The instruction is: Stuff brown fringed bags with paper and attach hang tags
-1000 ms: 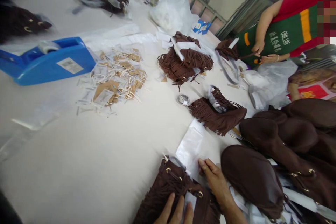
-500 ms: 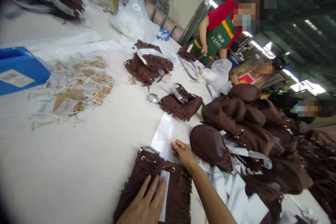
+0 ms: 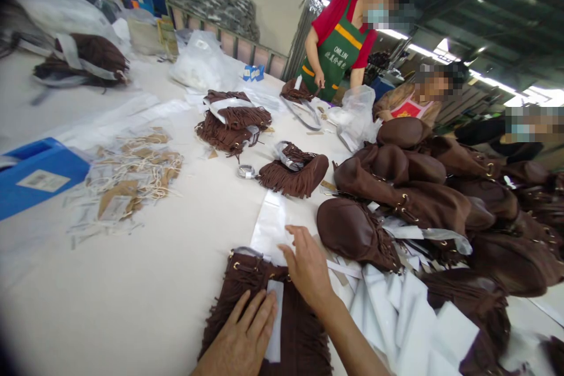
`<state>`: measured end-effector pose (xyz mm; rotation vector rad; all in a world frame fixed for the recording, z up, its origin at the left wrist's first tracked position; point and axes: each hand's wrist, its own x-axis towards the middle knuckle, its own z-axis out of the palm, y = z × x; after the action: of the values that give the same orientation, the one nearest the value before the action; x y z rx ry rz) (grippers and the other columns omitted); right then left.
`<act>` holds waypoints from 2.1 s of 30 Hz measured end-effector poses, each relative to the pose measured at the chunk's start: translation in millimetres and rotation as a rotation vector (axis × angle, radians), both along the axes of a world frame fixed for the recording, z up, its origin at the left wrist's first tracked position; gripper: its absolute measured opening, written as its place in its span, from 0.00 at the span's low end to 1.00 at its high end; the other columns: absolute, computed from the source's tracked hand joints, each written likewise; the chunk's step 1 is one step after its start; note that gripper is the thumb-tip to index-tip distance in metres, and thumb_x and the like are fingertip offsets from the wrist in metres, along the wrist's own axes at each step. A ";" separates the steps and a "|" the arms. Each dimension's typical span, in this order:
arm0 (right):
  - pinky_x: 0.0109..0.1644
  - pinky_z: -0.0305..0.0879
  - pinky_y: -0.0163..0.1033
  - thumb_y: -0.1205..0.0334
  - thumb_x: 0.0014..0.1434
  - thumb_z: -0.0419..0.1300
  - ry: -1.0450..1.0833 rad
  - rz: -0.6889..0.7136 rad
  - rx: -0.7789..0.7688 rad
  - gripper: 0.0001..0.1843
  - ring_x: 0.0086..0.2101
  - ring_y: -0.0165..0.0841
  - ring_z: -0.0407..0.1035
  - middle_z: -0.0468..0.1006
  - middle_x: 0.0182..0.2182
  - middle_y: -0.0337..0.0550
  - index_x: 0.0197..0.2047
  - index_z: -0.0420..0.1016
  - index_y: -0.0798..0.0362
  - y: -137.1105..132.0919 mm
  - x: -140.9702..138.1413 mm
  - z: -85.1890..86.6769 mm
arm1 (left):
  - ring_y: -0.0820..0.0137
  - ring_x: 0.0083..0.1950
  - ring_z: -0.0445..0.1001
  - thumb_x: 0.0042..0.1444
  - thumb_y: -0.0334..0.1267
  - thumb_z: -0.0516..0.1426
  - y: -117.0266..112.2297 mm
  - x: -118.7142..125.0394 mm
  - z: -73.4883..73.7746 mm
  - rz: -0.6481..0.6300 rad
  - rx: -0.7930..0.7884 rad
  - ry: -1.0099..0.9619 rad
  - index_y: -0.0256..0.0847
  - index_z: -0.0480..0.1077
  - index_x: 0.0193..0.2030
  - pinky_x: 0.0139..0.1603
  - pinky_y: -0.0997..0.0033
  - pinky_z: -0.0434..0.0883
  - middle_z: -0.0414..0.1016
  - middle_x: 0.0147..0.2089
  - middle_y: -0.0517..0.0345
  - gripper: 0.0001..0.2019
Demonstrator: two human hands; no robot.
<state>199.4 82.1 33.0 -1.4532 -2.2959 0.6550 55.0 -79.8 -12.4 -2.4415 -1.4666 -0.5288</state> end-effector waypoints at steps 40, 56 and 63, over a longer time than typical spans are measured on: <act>0.42 0.61 0.36 0.53 0.62 0.55 -0.195 0.175 -0.003 0.12 0.38 0.34 0.70 0.76 0.36 0.42 0.38 0.73 0.51 -40.5 -20.6 24.8 | 0.54 0.69 0.56 0.65 0.45 0.47 -8.1 7.9 -4.3 0.024 -0.027 0.087 0.28 0.60 0.65 0.68 0.51 0.51 0.61 0.67 0.38 0.27; 0.42 0.62 0.36 0.67 0.50 0.60 -0.239 -0.046 -0.050 0.12 0.41 0.38 0.74 0.80 0.39 0.42 0.39 0.78 0.49 -60.4 -60.7 -6.3 | 0.63 0.28 0.74 0.53 0.29 0.56 125.0 68.3 4.1 0.098 -0.165 0.053 0.44 0.77 0.46 0.28 0.64 0.72 0.76 0.26 0.58 0.15; 0.35 0.63 0.31 0.61 0.55 0.62 -0.035 0.448 -0.091 0.08 0.34 0.32 0.74 0.81 0.33 0.35 0.39 0.79 0.47 -88.6 -58.3 20.7 | 0.52 0.51 0.74 0.58 0.32 0.54 51.7 38.8 1.4 0.017 -0.153 0.029 0.46 0.73 0.54 0.48 0.43 0.72 0.78 0.46 0.47 0.18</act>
<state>141.1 -6.5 53.7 -0.9900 -2.6755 0.8698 93.8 -28.1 -11.0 -2.5376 -1.5677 -0.3901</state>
